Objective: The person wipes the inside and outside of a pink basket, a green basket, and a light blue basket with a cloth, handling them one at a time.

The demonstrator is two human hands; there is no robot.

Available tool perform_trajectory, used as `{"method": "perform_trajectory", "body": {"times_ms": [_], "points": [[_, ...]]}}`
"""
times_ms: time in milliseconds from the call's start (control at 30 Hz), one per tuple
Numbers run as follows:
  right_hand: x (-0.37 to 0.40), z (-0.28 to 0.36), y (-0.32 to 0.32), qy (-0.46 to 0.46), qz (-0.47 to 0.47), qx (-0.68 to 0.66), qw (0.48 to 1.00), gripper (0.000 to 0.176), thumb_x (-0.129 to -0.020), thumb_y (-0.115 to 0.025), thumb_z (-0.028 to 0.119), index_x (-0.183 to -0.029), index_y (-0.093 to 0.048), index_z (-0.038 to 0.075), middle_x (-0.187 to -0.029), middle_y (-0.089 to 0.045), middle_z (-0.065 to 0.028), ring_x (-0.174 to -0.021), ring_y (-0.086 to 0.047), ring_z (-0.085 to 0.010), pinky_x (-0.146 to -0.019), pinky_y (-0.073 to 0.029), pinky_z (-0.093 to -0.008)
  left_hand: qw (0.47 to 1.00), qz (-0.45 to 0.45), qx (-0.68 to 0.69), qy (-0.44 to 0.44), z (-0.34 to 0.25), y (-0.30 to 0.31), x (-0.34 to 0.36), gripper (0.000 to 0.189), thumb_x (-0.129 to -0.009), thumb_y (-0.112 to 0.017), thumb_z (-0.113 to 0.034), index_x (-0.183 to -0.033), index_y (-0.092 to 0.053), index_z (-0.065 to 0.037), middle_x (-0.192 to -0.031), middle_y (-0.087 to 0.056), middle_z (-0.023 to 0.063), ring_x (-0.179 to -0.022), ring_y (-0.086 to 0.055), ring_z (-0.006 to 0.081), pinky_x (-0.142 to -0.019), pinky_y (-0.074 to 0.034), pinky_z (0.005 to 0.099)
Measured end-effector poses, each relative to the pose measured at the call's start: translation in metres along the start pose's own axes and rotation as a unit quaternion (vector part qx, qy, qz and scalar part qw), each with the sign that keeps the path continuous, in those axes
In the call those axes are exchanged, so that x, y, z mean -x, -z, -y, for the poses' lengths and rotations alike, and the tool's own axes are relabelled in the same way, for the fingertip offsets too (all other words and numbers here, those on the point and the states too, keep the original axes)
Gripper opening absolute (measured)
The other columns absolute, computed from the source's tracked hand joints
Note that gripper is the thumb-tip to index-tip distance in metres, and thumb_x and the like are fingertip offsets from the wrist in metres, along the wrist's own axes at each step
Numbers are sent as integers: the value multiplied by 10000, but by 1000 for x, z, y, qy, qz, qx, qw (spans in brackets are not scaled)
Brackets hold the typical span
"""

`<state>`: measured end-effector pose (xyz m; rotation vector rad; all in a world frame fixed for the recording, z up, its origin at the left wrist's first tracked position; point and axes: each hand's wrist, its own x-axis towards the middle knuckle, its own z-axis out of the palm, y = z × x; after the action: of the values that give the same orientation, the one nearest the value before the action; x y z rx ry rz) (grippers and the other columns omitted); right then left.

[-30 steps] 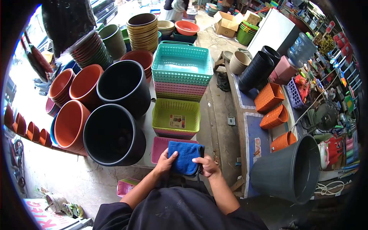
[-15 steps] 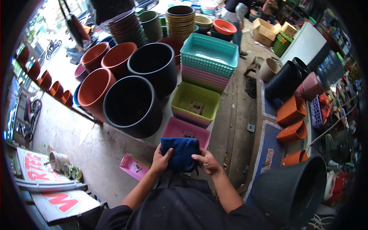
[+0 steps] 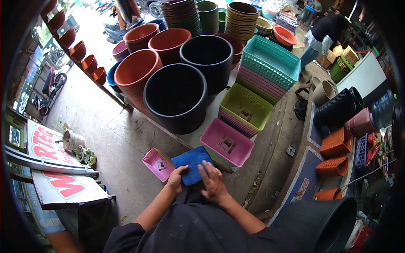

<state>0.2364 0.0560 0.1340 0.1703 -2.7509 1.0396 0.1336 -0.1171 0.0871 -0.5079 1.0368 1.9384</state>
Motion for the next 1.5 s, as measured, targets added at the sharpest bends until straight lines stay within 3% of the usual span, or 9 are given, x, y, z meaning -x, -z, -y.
{"method": "perform_trajectory", "body": {"times_ms": [33,333,467,533,567,1067,1333,1467,1500], "points": [[1,-5,-6,-13,16,10,1000,1086,-627,-763,229,-1516,-177,17,-1526,-258,-229,-1398,-281,-390,-1122,-242,-475,1000,-4,6,1,-4,5,3,421,-931,-544,-269,-1278,-538,-30,-1204,-637,132,-1074,-636,283,-989,-487,432],[-21,13,-82,-255,-121,-191,940,851,-794,-775,252,-1430,-281,-23,-1312,-461,-232,-1207,-478,-317,-998,-409,-419,987,-1,157,-30,-49,76,18,445,-944,-515,-213,-1330,-469,3,-1248,-612,164,-1116,-622,305,-998,-488,435],[-52,42,-119,-447,33,-494,745,757,-893,-677,412,-1452,-297,70,-1345,-481,-135,-1235,-479,-269,-1033,-375,-440,981,24,188,-32,-57,117,16,450,-952,-534,-222,-1335,-464,3,-1250,-609,158,-1119,-622,292,-984,-499,422],[-66,50,-138,-441,125,-756,466,694,-907,-634,466,-1432,-368,97,-1368,-494,-127,-1277,-461,-243,-1049,-379,-452,984,19,178,-18,-62,128,20,445,-948,-561,-213,-1330,-470,-3,-1244,-609,147,-1114,-622,277,-977,-504,412],[-73,58,-155,-419,93,-789,440,613,-926,-617,436,-1390,-440,78,-1367,-514,-123,-1283,-469,-241,-1065,-386,-457,987,16,161,-4,-63,132,21,442,-945,-589,-204,-1325,-475,-9,-1237,-610,136,-1108,-622,262,-969,-509,402],[-95,-37,-351,-615,91,-419,662,332,-867,-630,66,-1140,-581,-118,-1107,-660,-158,-971,-660,-271,-885,-511,-376,957,-283,-66,27,30,347,-56,533,-915,-659,-211,-1354,-407,-46,-986,-649,91,-813,-627,158,-713,-518,311],[-111,-70,-428,-61,370,-37,926,584,-734,-735,105,-1292,-567,78,-1341,-547,-142,-1272,-482,-347,-1067,-365,-440,962,-255,39,93,4,397,-106,497,-928,-651,-237,-1337,-432,-62,-1143,-626,129,-951,-643,200,-791,-523,331],[-103,-41,-431,29,424,89,901,688,-746,-752,142,-1383,-494,173,-1490,-397,-101,-1372,-370,-309,-1111,-270,-484,964,-221,148,-9,46,406,-145,465,-956,-602,-157,-1363,-406,-45,-1236,-578,142,-1108,-602,236,-928,-523,396],[-91,-39,-431,-101,317,43,942,784,-754,-766,213,-1440,-390,168,-1521,-337,-109,-1390,-339,-319,-1117,-250,-502,955,-230,188,-11,49,404,-148,431,-971,-548,-88,-1370,-393,-36,-1275,-549,150,-1144,-580,249,-966,-513,407]]}}
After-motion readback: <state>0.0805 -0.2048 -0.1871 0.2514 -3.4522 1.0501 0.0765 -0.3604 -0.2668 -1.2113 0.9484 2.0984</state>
